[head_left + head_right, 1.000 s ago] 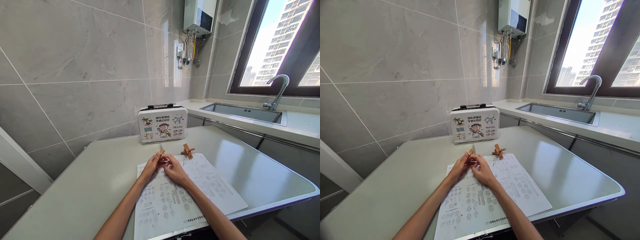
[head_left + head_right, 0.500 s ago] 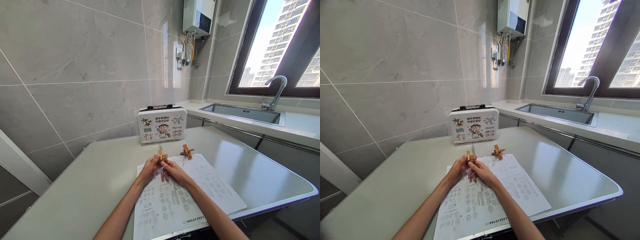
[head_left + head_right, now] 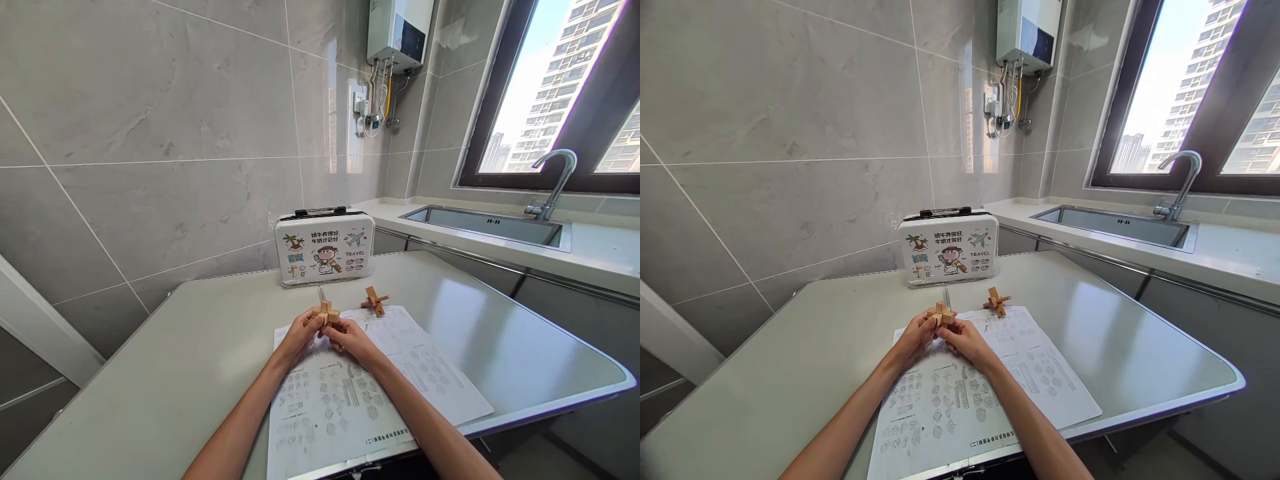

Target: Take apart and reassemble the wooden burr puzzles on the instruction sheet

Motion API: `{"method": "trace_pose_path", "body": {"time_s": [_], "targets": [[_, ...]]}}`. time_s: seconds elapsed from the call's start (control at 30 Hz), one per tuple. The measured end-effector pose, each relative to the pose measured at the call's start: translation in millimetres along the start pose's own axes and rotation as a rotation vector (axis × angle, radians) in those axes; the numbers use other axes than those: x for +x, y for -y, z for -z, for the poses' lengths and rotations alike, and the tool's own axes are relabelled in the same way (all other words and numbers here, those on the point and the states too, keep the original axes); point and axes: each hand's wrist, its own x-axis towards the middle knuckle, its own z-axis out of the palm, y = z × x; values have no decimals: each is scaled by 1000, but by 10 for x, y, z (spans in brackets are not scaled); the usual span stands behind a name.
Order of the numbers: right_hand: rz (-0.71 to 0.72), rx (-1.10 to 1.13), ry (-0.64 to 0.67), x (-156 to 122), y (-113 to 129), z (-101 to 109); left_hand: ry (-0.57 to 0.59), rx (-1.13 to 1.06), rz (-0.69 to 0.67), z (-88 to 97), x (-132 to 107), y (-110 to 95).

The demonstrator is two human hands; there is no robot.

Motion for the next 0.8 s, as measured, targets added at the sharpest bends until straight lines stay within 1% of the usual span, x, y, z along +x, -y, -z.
{"method": "trace_pose_path", "body": {"time_s": [0.1,0.17,0.27,0.37,0.47,0.57,0.67,0.8], "targets": [[-5,-27,-30,5,20,-13,70,-40,-25,5,-2,-31],[19,-14,-54,20,6,-6,71,-44,-30,3,-4,-45],[74,-9,-123,53,-54,28,39,-8,-51,-14,3,-36],[63,-47,-193,77,-119,63,-27,37,-91,-33,25,0],[35,-14,-189,81,-145,71,-103,36,-106,-26,48,40],[56,11,-177,72,-136,57,-151,11,-84,2,63,70],[82,2,-165,64,-119,47,-156,0,-58,21,68,82],[104,-1,-155,61,-103,45,-138,3,-59,15,62,67]]}}
